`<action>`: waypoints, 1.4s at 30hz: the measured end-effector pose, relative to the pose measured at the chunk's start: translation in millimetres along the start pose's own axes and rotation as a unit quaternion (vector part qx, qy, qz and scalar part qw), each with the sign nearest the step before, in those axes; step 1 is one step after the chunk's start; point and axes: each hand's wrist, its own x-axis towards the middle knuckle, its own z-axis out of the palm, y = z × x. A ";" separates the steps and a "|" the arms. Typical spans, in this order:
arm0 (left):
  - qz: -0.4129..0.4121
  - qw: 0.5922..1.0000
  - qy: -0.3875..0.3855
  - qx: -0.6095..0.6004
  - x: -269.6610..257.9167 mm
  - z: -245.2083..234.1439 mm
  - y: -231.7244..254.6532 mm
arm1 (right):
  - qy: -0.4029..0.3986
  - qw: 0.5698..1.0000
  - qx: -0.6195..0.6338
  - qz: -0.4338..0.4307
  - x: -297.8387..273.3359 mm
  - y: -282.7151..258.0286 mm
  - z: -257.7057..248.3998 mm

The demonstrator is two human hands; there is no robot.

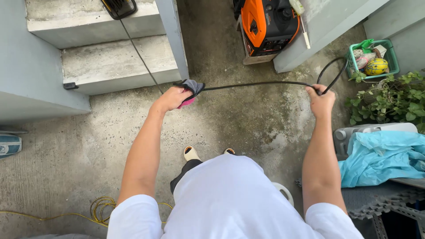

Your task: Coil and organize various power and equipment cables in an outdoor area.

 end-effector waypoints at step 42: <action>0.088 0.978 -0.030 0.187 83.6 -138.2 -41.0 | -0.071 0.762 0.585 0.269 38.7 -229.6 279.4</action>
